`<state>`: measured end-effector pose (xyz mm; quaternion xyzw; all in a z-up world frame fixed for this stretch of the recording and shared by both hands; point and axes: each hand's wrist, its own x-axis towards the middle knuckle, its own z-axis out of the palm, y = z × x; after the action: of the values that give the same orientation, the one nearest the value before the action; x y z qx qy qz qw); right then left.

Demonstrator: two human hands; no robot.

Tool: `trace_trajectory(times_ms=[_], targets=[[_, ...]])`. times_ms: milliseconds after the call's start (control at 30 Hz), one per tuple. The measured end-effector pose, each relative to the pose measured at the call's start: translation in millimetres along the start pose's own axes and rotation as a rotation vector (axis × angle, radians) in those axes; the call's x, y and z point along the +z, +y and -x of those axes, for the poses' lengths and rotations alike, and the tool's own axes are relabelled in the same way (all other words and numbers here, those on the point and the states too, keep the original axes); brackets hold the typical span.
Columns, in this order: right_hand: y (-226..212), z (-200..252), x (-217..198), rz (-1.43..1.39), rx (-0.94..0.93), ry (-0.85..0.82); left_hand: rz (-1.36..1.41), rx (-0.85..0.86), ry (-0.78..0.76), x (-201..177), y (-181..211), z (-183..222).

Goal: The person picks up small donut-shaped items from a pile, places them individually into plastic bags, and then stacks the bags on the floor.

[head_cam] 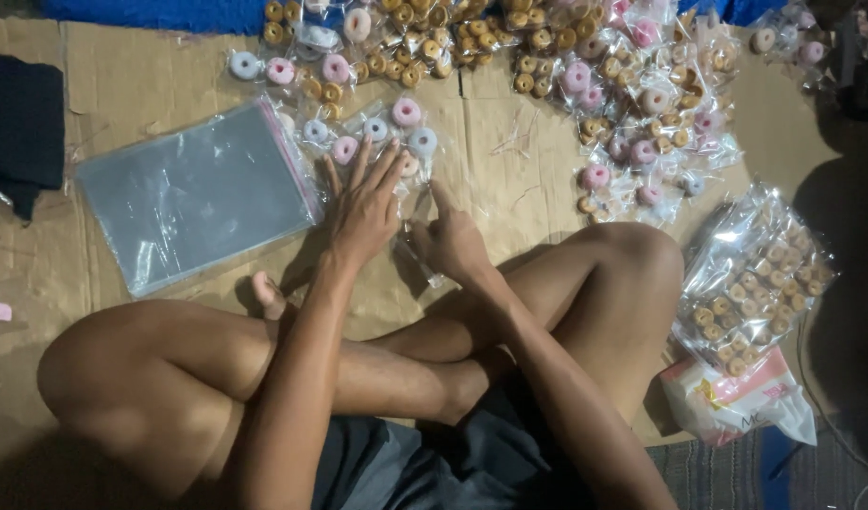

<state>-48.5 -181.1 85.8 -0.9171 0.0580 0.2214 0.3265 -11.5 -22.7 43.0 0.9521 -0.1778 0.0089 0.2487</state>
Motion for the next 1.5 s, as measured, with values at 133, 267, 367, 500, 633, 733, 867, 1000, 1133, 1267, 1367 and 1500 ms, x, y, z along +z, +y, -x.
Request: trace_trajectory(times_ms=[133,267,367,500,633,733,867,1000,1133,1267,1367,1500], targets=[[-7.2,9.7,-4.1,-0.008,-0.063,-0.014,-0.004,0.009,-0.036,4.5,-1.4,-2.4],[14.9,-1.8,5.8,0.017,-0.102,-0.089,0.029,0.045,0.011,5.2,-0.7,-6.1],[15.5,2.3,13.0,-0.029,-0.198,-0.059,0.109,0.036,0.081,5.1,-0.6,-7.0],[20.6,-1.2,13.9,-0.061,-0.18,0.003,0.104,-0.01,0.133,16.2,-13.6,-9.8],[29.5,-4.5,15.9,-0.05,-0.208,0.121,0.133,-0.002,0.11,11.3,-8.9,-10.0],[18.0,-0.6,10.3,-0.053,-0.187,0.088,0.065,0.069,0.135,6.9,-4.3,-10.0],[9.3,1.2,10.4,-0.024,-0.17,-0.004,0.068,0.12,0.119,2.7,-1.6,-9.9],[-10.3,10.3,1.8,-0.059,-0.165,-0.033,0.072,0.078,0.059,3.5,-4.1,-10.1],[-16.9,9.6,-0.9,0.128,-0.045,-0.002,0.03,0.084,0.048,2.0,-6.4,-10.4],[-23.3,11.1,-12.0,0.14,0.045,-0.01,-0.024,0.109,0.083,5.4,-6.1,-9.7],[-18.6,-2.3,-1.9,0.243,0.171,-0.063,-0.011,0.107,0.113,6.9,-5.0,-9.7],[-2.6,-5.2,4.7,0.203,0.0,0.01,-0.056,0.122,0.129,12.1,-6.3,-10.6]])
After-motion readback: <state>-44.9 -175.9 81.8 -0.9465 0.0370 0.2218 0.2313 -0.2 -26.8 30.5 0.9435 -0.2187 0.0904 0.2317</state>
